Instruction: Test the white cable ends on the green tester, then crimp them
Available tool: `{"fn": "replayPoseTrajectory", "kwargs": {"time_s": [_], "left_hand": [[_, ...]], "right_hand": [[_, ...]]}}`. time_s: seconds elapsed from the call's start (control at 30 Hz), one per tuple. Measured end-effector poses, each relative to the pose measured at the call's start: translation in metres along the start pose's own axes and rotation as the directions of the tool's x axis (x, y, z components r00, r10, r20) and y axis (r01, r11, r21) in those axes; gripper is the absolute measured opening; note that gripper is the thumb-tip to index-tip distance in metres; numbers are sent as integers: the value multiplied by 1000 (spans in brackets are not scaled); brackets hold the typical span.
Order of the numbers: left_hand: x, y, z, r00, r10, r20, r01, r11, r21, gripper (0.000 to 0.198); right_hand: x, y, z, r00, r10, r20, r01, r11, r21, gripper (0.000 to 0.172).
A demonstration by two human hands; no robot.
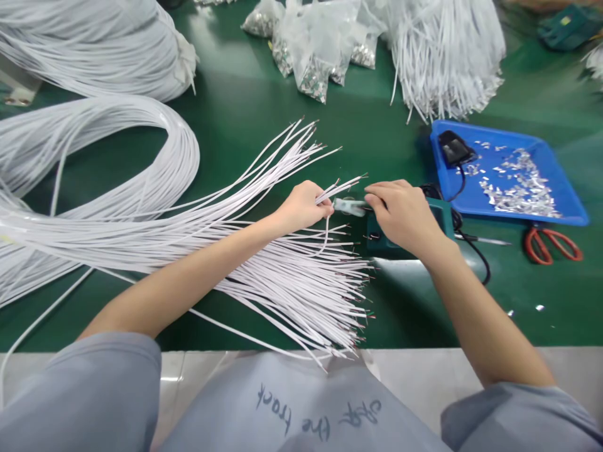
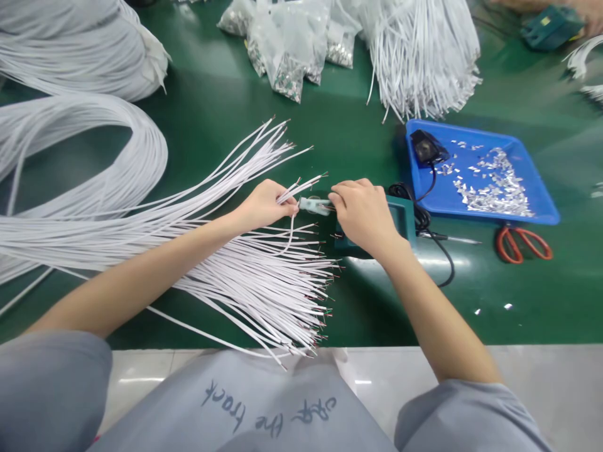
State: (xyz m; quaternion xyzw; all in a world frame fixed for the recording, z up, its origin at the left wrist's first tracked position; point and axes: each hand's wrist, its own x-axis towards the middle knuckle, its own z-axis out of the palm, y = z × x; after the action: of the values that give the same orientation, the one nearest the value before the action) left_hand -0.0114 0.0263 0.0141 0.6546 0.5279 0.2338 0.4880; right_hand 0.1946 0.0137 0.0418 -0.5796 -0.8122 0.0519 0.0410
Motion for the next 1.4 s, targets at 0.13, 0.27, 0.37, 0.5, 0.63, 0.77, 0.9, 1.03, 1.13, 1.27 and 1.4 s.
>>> {"fn": "replayPoseTrajectory", "kwargs": {"time_s": [0.13,0.27,0.37,0.5,0.63,0.77,0.9,1.03,1.13,1.27,1.4], "left_hand": [[-1,-1,-2,1000,1,-5,-1,1000,-11,11],[0,-3,-2,1000,13,-29,-15,998,-59,10],[1,-4,-1,999,32,-20,-34,997,-70,8],[1,-5,-1,997,76,-21,-78,993,-92,7],[-2,-3,0,983,145,-114,-162,974,-160,17],[-4,0,-1,983,161,-92,-183,918,-352,33],[-4,2,-2,980,197,-18,-183,868,-462,31],[-5,2,-1,962,269,-37,-259,867,-425,32],[-4,0,0,954,300,-5,-286,903,-320,33],[-1,0,-2,926,292,-240,-356,888,-293,29],[-2,2,-2,912,312,-266,-391,858,-334,29]], "right_hand": [[2,12,-3,999,26,-21,-27,999,-32,41],[-8,4,-7,985,-38,-169,31,999,-41,40],[-23,-25,3,912,-358,-200,370,929,26,36],[-38,-61,31,755,-652,-74,655,756,24,35],[-51,-72,30,832,-551,64,545,834,90,33],[-48,-68,14,849,-477,225,341,822,456,27],[-23,-60,20,997,35,68,-76,507,859,17],[-7,-56,26,914,404,35,-87,111,990,26],[-7,-54,24,888,457,-46,-20,139,990,30],[-12,-53,21,882,458,-109,-16,260,965,28],[-14,-53,17,908,392,-147,19,312,950,20]]}}
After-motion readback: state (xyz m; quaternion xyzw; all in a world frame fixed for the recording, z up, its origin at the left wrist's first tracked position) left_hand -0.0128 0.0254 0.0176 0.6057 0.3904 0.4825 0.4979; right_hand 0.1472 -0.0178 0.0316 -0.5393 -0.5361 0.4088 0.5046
